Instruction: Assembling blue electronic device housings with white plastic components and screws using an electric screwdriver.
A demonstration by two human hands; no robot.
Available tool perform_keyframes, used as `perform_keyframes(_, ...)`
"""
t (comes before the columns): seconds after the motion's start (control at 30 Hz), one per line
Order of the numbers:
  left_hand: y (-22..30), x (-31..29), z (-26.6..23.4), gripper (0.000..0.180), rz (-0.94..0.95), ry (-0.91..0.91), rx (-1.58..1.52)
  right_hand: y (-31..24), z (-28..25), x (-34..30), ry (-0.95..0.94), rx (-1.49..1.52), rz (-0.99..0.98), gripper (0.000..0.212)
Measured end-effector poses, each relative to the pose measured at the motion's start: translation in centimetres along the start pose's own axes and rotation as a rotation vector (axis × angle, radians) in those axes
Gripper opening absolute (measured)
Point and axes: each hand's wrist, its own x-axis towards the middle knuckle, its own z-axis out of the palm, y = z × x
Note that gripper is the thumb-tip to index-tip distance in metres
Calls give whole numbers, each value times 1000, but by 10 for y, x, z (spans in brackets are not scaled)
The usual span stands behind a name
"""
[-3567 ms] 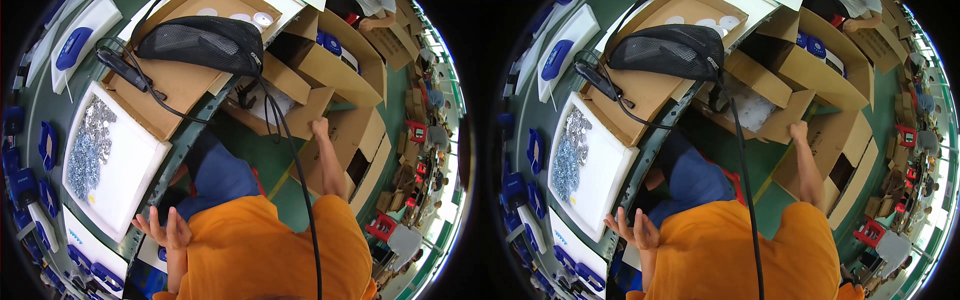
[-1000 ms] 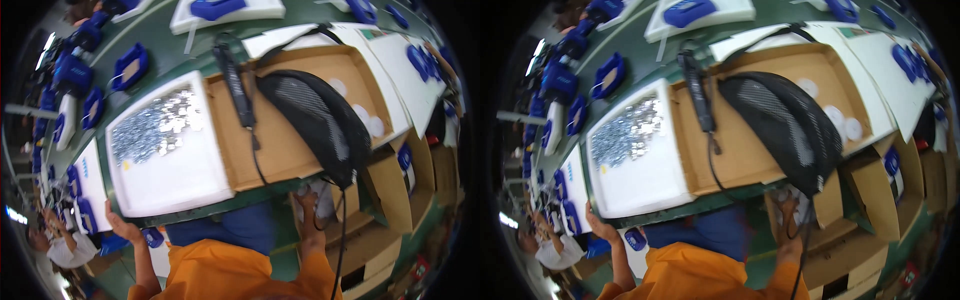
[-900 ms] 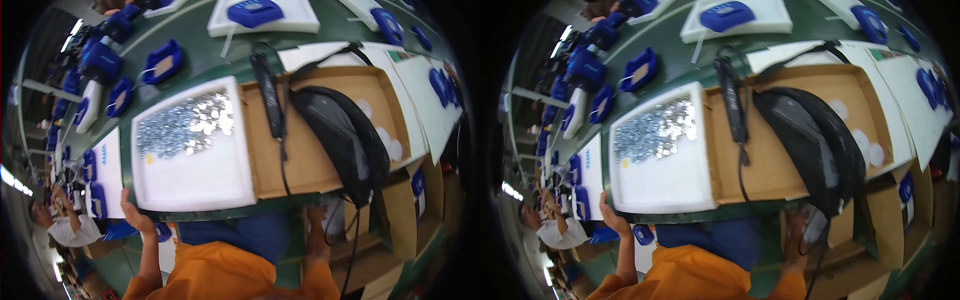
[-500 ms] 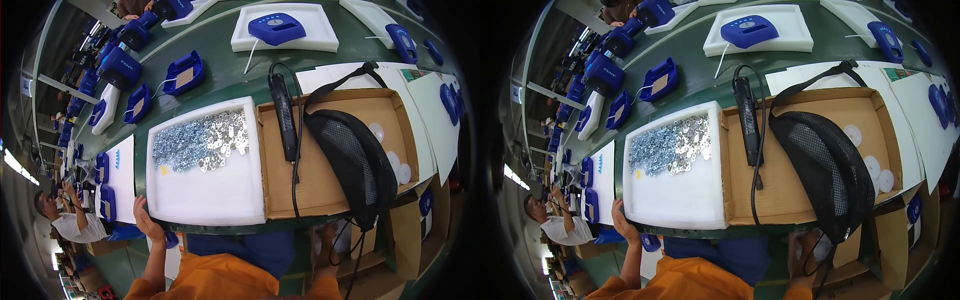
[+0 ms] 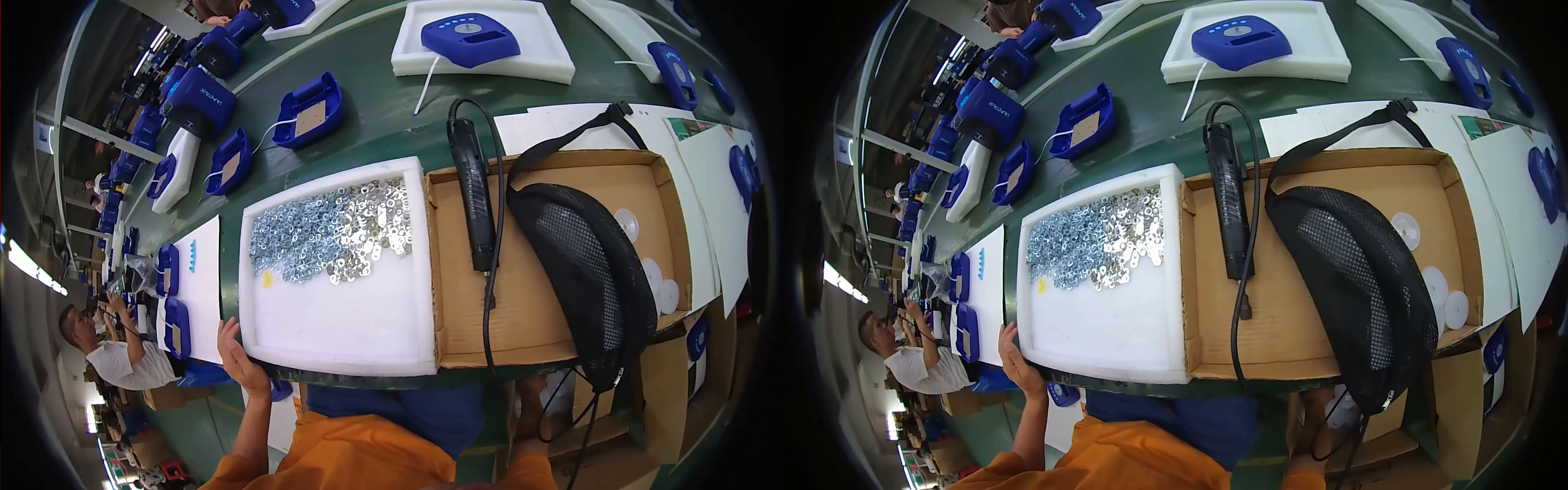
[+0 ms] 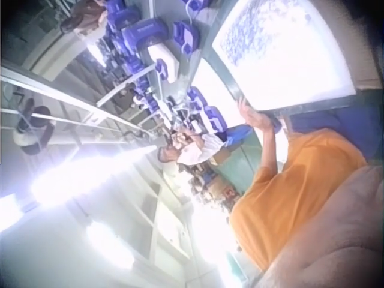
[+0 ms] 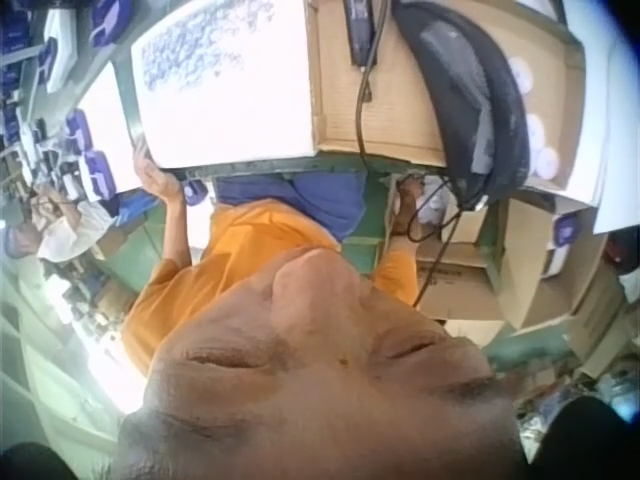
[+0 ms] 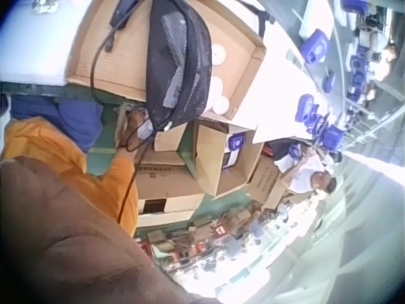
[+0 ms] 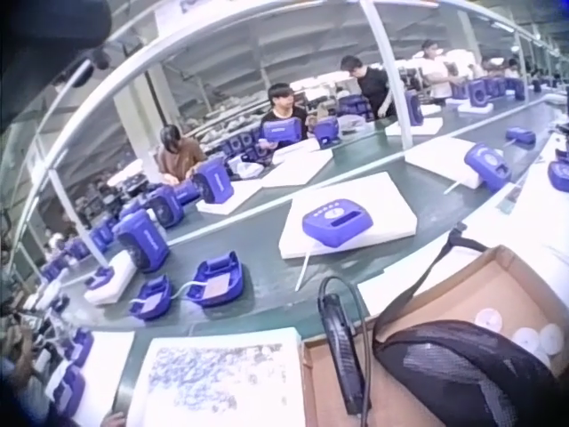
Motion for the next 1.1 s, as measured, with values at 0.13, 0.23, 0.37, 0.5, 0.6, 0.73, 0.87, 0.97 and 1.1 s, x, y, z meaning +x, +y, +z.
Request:
perform_keyframes(0.13, 0, -2, 2, 51, -10, -2, -3, 13, 4, 2, 29, -24, -80, 90)
perform_keyframes(0.23, 6, -3, 0, 49, 11, 1, 5, -2, -3, -5, -55, -72, 11, 72)
perform_keyframes(0.37, -25, -8, 2, 45, -9, -14, -8, 50, 9, -10, 69, -66, -221, 68)
perform_keyframes(0.5, -41, -1, -6, 52, 102, 1, 76, 39, 25, -6, 305, -63, -160, 63)
perform_keyframes(0.6, -25, 9, -17, 57, 167, 14, 42, -19, -30, -38, 311, 456, 125, 38)
perform_keyframes(0.73, -21, 12, 0, 59, 135, -5, -29, -24, -123, -91, 262, 705, 417, 32)
perform_keyframes(0.87, -17, 4, 13, 57, 116, 4, -113, -25, -178, -157, 449, 974, 366, 32)
perform_keyframes(0.97, -16, 3, 0, 56, 131, 45, -84, -37, -234, -208, 573, 1272, 291, 31)
perform_keyframes(1.1, -15, 4, 9, 54, 148, 36, -93, -46, -353, -266, 860, 1413, 148, 30)
